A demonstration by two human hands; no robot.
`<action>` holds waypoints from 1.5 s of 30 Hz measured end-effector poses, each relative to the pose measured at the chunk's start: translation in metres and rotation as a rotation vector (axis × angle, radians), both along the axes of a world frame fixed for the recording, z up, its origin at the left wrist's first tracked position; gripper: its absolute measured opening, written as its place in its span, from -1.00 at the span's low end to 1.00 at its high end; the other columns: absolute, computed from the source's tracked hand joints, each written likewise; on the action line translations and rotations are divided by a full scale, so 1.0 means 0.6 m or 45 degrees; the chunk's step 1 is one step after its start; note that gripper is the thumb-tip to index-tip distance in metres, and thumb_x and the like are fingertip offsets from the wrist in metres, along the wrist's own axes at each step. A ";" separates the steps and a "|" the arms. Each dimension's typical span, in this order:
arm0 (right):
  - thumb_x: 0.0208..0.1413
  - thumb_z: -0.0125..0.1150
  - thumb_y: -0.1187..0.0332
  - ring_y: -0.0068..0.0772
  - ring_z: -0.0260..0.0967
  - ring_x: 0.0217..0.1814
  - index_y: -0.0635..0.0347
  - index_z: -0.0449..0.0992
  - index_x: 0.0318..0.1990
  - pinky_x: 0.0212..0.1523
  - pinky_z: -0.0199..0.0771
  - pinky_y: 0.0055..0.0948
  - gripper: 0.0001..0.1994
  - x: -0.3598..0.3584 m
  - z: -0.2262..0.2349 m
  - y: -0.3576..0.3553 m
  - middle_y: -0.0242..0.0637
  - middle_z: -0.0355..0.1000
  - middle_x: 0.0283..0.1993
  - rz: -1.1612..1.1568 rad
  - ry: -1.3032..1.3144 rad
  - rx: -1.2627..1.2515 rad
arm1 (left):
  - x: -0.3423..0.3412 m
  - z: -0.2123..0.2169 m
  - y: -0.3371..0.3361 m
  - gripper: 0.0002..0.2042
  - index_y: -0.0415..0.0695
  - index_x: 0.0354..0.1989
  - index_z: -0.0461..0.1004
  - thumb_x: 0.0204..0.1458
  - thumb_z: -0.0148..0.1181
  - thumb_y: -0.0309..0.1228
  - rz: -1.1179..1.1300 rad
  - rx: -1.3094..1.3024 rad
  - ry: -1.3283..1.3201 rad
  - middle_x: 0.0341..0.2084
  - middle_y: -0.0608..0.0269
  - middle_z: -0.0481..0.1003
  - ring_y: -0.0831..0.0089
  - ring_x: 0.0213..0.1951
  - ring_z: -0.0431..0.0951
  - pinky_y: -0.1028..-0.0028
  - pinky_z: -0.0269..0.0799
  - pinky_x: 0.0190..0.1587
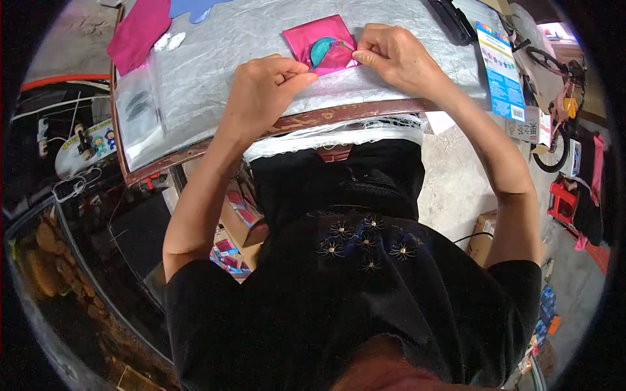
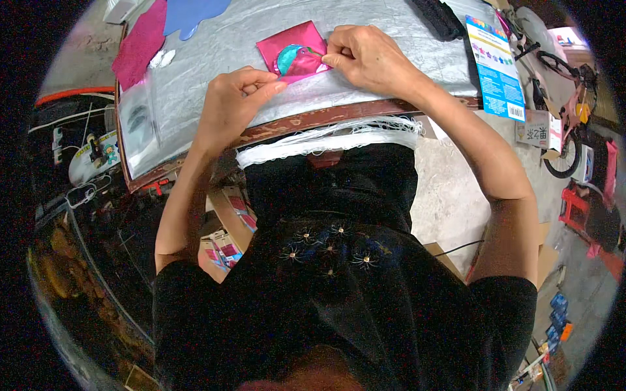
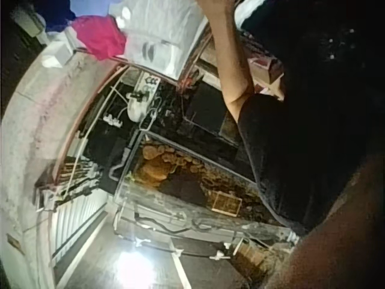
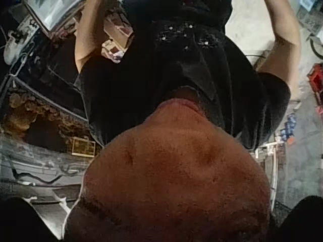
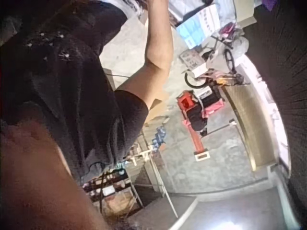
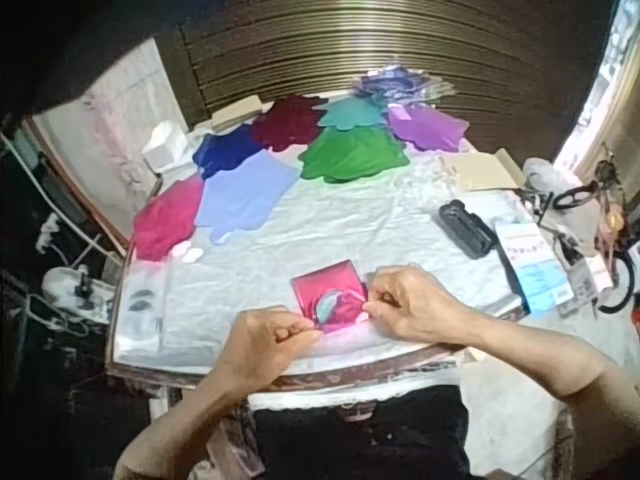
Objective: Folding colored foil or plastic sheets and placing them into cardboard packaging sleeves.
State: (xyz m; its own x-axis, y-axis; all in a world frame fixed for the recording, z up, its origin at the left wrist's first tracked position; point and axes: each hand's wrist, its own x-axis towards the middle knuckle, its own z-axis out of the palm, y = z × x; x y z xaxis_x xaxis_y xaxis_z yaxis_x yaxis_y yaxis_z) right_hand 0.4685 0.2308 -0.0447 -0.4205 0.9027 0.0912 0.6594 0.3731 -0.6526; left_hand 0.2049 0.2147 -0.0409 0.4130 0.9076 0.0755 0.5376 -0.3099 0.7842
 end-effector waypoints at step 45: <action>0.22 0.25 0.44 -0.58 0.20 -0.47 0.41 0.48 -0.34 -0.44 0.23 -0.45 -0.83 -0.001 -0.012 0.004 -0.32 0.29 -0.45 0.053 0.017 -0.003 | 0.032 -0.030 -0.037 -0.79 -0.14 -0.40 0.67 -0.01 0.41 -0.23 0.500 0.172 0.031 -0.31 0.16 0.56 0.22 -0.29 0.58 0.27 0.47 -0.23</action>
State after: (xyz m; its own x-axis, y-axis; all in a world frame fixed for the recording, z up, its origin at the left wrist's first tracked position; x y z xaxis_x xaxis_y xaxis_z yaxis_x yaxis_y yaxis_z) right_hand 0.4677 0.2330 -0.0518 -0.4565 0.8846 0.0952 0.6346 0.3987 -0.6621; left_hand 0.2240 0.1927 -0.0590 0.0405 0.9791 0.1993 0.6532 -0.1769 0.7362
